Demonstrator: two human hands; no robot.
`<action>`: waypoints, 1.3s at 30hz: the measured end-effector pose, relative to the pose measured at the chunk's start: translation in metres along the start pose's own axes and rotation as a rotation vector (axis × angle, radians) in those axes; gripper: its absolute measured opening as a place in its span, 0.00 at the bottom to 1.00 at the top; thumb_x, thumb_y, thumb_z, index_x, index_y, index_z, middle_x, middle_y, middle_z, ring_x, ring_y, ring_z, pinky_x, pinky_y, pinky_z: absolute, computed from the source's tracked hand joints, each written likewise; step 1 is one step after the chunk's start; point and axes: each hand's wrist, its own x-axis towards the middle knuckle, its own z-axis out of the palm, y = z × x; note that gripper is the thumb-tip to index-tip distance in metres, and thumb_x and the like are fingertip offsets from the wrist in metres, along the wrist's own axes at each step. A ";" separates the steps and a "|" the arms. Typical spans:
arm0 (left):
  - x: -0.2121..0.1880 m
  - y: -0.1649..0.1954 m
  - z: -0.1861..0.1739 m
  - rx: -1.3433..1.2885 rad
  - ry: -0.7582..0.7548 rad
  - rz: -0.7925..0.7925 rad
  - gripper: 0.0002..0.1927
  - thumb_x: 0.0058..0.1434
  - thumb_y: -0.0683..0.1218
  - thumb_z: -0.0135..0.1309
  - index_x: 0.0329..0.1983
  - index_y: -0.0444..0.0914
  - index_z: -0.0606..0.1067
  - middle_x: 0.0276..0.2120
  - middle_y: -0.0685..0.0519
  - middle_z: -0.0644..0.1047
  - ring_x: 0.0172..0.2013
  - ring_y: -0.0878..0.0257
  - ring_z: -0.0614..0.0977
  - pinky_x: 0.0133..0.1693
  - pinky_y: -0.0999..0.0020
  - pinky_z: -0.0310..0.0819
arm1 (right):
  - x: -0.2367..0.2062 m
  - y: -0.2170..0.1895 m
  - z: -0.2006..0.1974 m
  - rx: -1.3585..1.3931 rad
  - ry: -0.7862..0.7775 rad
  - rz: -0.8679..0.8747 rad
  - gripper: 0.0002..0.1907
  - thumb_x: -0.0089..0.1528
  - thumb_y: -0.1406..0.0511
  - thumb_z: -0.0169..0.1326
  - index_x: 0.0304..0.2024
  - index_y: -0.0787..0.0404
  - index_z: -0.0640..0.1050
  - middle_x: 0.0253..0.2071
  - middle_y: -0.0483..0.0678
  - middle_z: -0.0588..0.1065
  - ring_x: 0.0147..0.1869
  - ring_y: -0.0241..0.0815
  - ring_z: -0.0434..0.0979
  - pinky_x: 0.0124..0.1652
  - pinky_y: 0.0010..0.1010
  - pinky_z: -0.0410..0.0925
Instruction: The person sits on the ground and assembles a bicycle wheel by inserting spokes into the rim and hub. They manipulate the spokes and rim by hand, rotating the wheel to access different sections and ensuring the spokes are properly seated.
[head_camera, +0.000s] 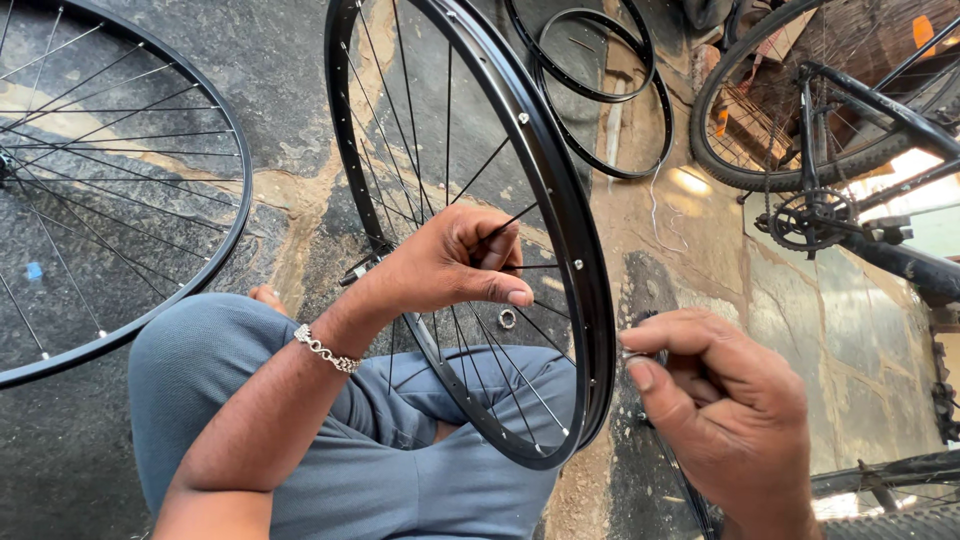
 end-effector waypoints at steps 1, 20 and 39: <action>0.000 0.000 0.000 -0.006 -0.002 -0.014 0.29 0.57 0.49 0.71 0.22 0.41 0.58 0.25 0.58 0.71 0.28 0.72 0.71 0.30 0.73 0.67 | 0.000 -0.002 0.001 -0.010 -0.006 0.004 0.09 0.58 0.74 0.61 0.42 0.66 0.82 0.40 0.43 0.77 0.26 0.20 0.56 0.25 0.14 0.52; 0.000 -0.004 -0.006 -0.035 -0.016 -0.105 0.10 0.55 0.46 0.69 0.33 0.36 0.81 0.28 0.57 0.80 0.26 0.72 0.73 0.28 0.75 0.65 | 0.002 -0.006 0.024 -0.394 0.214 -0.257 0.06 0.62 0.70 0.64 0.42 0.63 0.82 0.38 0.47 0.75 0.31 0.28 0.71 0.28 0.21 0.64; 0.003 -0.004 -0.010 -0.080 -0.094 0.019 0.12 0.59 0.47 0.68 0.30 0.38 0.76 0.37 0.54 0.80 0.37 0.69 0.81 0.39 0.72 0.78 | 0.010 -0.008 0.024 -0.285 0.130 -0.207 0.06 0.61 0.70 0.63 0.41 0.61 0.83 0.33 0.43 0.74 0.28 0.27 0.69 0.24 0.21 0.62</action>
